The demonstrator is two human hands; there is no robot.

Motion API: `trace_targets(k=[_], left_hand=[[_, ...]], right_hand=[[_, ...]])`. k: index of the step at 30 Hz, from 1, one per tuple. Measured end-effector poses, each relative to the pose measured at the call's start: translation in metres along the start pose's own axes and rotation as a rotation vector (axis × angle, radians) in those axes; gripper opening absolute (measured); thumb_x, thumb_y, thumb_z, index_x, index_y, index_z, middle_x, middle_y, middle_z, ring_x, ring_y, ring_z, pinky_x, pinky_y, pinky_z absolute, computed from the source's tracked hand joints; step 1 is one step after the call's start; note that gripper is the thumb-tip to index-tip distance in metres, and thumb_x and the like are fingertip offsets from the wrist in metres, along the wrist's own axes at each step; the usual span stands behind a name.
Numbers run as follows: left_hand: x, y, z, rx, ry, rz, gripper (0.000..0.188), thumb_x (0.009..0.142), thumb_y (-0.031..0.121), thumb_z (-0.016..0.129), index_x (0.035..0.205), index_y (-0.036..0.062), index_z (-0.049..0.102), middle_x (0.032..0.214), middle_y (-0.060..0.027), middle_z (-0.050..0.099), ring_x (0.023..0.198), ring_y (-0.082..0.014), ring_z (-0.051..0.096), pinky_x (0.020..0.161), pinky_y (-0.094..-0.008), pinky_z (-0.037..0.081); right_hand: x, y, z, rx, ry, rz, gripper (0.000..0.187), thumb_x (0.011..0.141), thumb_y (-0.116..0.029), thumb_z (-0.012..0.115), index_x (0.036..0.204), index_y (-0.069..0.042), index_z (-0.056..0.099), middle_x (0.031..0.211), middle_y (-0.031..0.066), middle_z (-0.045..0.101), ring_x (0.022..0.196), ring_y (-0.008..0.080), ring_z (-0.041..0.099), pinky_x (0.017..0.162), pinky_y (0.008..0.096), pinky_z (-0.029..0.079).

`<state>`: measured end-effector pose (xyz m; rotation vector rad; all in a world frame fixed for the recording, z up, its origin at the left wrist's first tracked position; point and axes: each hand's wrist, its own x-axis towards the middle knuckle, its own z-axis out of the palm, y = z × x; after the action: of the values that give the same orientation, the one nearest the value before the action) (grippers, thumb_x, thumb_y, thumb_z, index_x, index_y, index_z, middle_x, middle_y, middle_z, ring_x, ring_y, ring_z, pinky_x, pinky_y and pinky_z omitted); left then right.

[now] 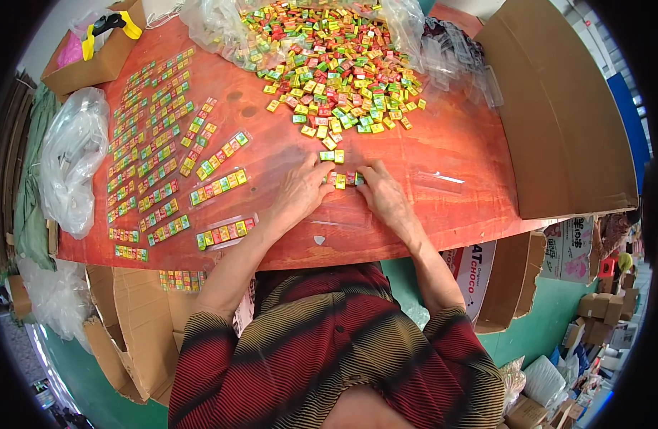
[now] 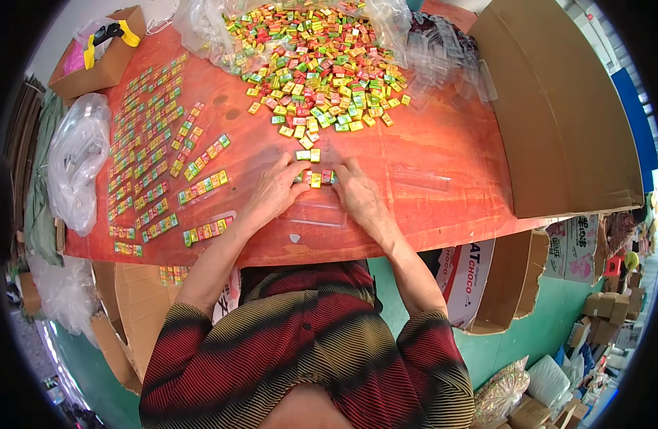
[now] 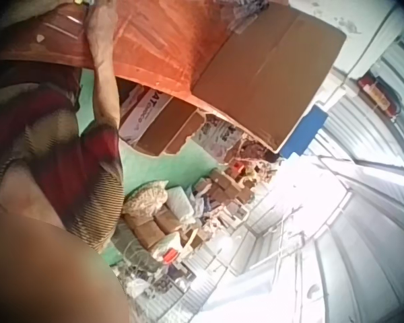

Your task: Organizing and arranging small colorful candy packets into rows on a table.

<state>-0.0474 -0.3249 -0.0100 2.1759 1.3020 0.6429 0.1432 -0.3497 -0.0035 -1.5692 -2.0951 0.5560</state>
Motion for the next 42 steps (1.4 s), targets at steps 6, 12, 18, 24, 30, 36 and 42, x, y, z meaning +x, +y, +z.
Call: trace_targets(k=[6,12,18,24,30,36,42], left_hand=[[-0.002,0.003,-0.004,0.013,-0.023,-0.003,0.042,0.072,0.014,0.067,0.111,0.0076,0.054,0.099,-0.0130,0.049,0.086,-0.0341,0.055,0.073,-0.0418,0.045],[0.002,-0.005,0.005,0.023,-0.049,0.029,0.045,0.070,0.013,0.067,0.113,0.0071,0.052,0.101,-0.0136,0.048,0.088,-0.0335,0.053,0.073,-0.0405,0.044],[0.001,-0.011,-0.018,-0.170,-0.086,-0.010,0.050,0.071,0.008,0.066,0.117,0.0036,0.046,0.102,-0.0145,0.047,0.092,-0.0278,0.051,0.077,-0.0358,0.043],[-0.002,-0.015,-0.019,-0.137,-0.107,0.014,0.047,0.072,0.009,0.065,0.115,0.0023,0.048,0.099,-0.0131,0.047,0.092,-0.0277,0.050,0.079,-0.0367,0.041],[-0.003,-0.007,-0.015,-0.113,-0.129,-0.068,0.043,0.072,0.010,0.066,0.112,0.0037,0.051,0.098,-0.0132,0.047,0.091,-0.0306,0.051,0.079,-0.0377,0.042],[-0.003,-0.004,-0.015,-0.074,-0.121,-0.083,0.041,0.073,0.010,0.065,0.111,0.0060,0.051,0.098,-0.0139,0.047,0.090,-0.0318,0.052,0.076,-0.0383,0.042],[-0.005,-0.008,-0.011,-0.118,-0.116,-0.071,0.043,0.073,0.010,0.065,0.113,0.0053,0.050,0.100,-0.0142,0.046,0.091,-0.0325,0.052,0.077,-0.0390,0.043]], right_hand=[[0.003,-0.015,-0.003,-0.012,0.026,0.020,0.040,0.075,-0.011,0.063,0.112,-0.003,0.050,0.111,0.0153,0.049,0.095,0.0350,0.053,0.078,0.0396,0.046],[0.007,-0.010,0.024,-0.031,0.057,-0.098,0.039,0.073,-0.016,0.065,0.108,-0.006,0.054,0.101,0.0147,0.052,0.093,0.0343,0.053,0.074,0.0407,0.047],[0.011,-0.012,0.001,0.111,-0.057,-0.067,0.043,0.074,-0.011,0.064,0.115,-0.007,0.052,0.104,0.0147,0.052,0.093,0.0323,0.054,0.078,0.0394,0.046],[0.022,0.007,-0.009,0.118,0.026,0.006,0.037,0.077,-0.011,0.061,0.113,-0.005,0.052,0.100,0.0149,0.054,0.090,0.0319,0.055,0.076,0.0379,0.045],[0.048,-0.006,0.013,0.058,-0.007,0.062,0.032,0.076,-0.015,0.061,0.106,-0.005,0.055,0.095,0.0139,0.055,0.086,0.0320,0.056,0.072,0.0380,0.045],[0.051,0.007,0.014,0.033,0.068,-0.051,0.026,0.076,-0.016,0.061,0.100,-0.006,0.058,0.091,0.0131,0.055,0.084,0.0324,0.056,0.072,0.0381,0.045],[0.010,0.016,-0.017,0.018,-0.025,0.127,0.025,0.075,-0.015,0.062,0.097,-0.004,0.058,0.088,0.0129,0.054,0.086,0.0312,0.056,0.072,0.0378,0.044]])
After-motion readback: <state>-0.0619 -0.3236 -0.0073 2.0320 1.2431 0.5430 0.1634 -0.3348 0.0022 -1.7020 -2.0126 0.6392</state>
